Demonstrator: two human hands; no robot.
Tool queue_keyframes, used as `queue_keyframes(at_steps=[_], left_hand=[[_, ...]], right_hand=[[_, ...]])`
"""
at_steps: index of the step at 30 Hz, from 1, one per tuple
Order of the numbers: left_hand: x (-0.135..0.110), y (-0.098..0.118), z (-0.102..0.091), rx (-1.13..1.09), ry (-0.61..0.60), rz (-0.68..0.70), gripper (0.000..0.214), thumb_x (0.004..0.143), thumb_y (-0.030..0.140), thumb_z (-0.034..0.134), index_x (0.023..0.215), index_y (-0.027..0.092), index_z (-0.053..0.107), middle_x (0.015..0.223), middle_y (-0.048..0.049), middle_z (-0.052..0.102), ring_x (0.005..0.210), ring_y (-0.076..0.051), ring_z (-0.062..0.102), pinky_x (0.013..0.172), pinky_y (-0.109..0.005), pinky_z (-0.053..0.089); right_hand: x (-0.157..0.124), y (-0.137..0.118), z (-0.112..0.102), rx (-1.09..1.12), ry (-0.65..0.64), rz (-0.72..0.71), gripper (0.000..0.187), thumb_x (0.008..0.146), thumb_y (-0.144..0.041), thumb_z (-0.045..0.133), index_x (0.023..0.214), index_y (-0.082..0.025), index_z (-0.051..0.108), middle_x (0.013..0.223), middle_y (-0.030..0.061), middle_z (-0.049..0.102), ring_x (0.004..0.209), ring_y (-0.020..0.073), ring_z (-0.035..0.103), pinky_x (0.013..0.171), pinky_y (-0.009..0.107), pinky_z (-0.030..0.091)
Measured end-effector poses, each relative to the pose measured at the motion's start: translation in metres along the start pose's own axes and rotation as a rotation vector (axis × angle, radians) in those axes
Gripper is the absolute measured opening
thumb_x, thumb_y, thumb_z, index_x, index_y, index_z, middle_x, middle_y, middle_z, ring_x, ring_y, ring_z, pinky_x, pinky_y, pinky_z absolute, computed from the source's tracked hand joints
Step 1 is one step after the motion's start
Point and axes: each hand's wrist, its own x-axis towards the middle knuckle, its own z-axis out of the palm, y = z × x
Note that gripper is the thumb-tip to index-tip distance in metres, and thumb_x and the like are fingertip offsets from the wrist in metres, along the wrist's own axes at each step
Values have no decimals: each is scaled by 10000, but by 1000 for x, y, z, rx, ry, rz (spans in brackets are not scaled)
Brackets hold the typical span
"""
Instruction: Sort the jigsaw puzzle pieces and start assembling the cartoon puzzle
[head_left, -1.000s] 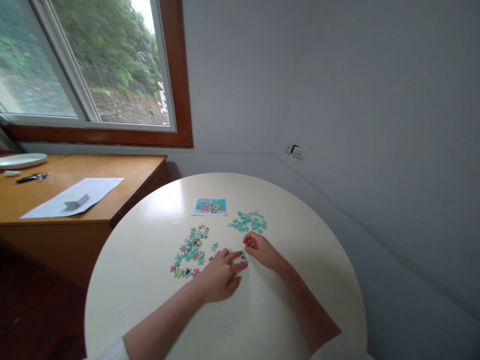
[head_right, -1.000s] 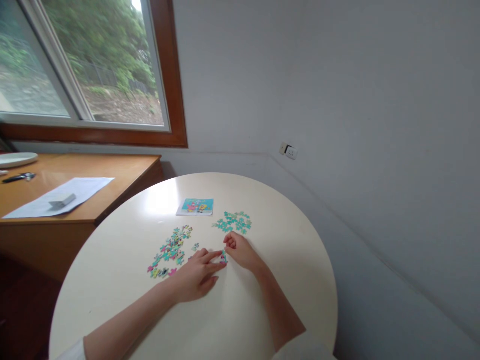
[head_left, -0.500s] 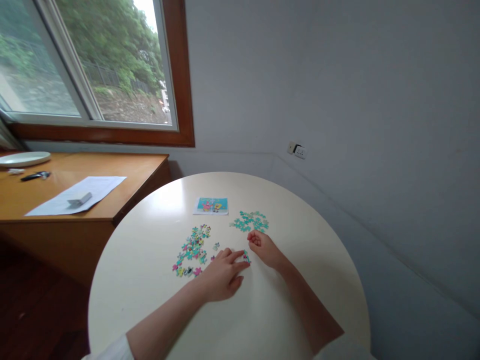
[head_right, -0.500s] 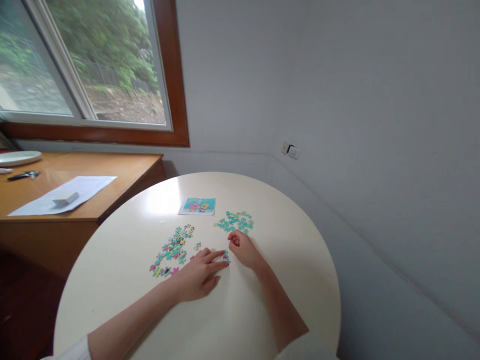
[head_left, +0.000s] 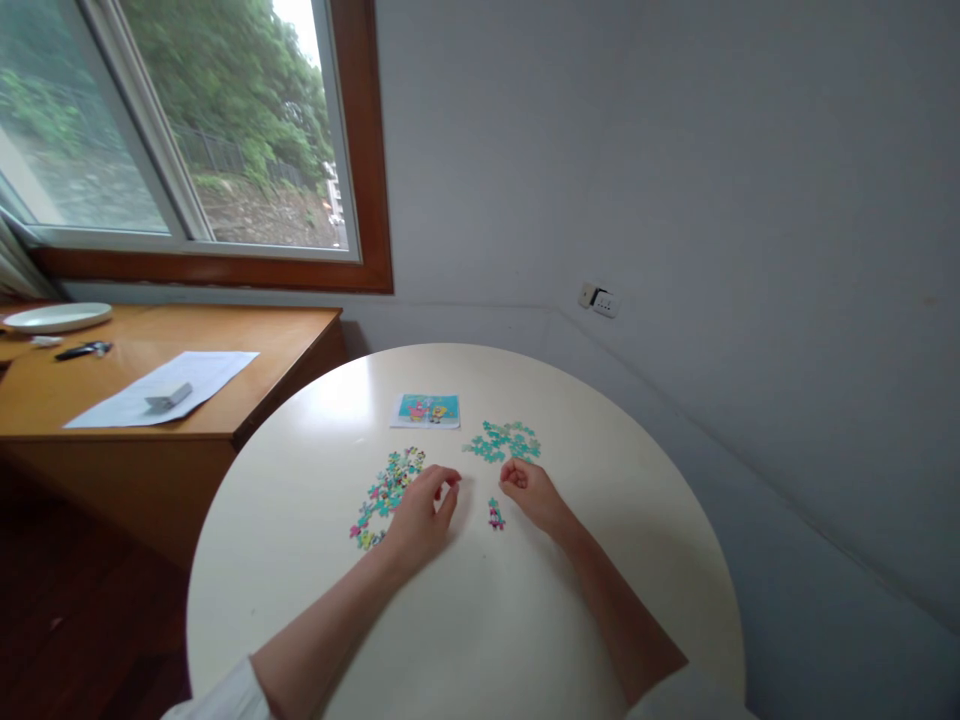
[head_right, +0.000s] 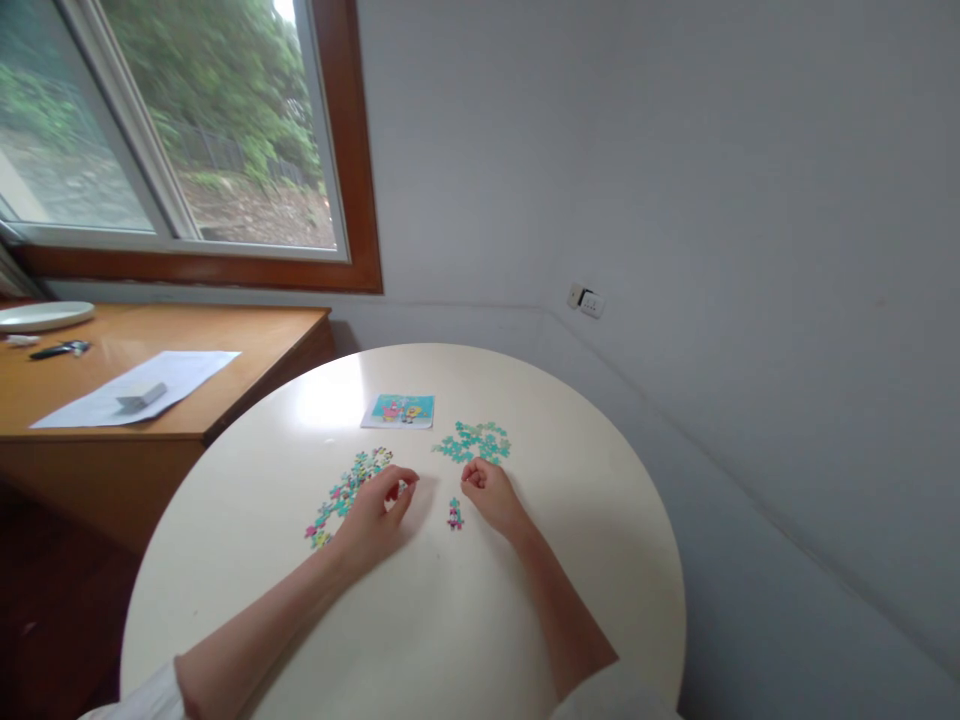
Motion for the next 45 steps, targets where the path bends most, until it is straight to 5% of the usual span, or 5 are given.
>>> queue_keyframes(at_steps=[5,12,45], left_hand=[[10,-8,-12,-40,229,-88,95,787,230,426,705,191,455,623,26,484,574,-111,443,570,-237,365],[17,-18,-20,-151,341,-211,110,718,241,489,635,190,438,526,62,394,502,-90,372,507,-213,313],[19,-34,-19,-232,376,-296,126,654,236,519,591,193,419,528,61,423,499,-91,396,491,-213,310]], right_hand=[[0,2,0,-9,36,-22,93,605,-245,535,617,-205,452,479,-81,387,443,76,356,446,212,252],[1,3,2,34,101,-30,105,567,-254,540,578,-202,450,451,-85,372,426,72,319,437,206,231],[0,4,3,-65,128,-70,258,581,-332,596,531,-213,373,461,-79,347,448,77,308,441,211,239]])
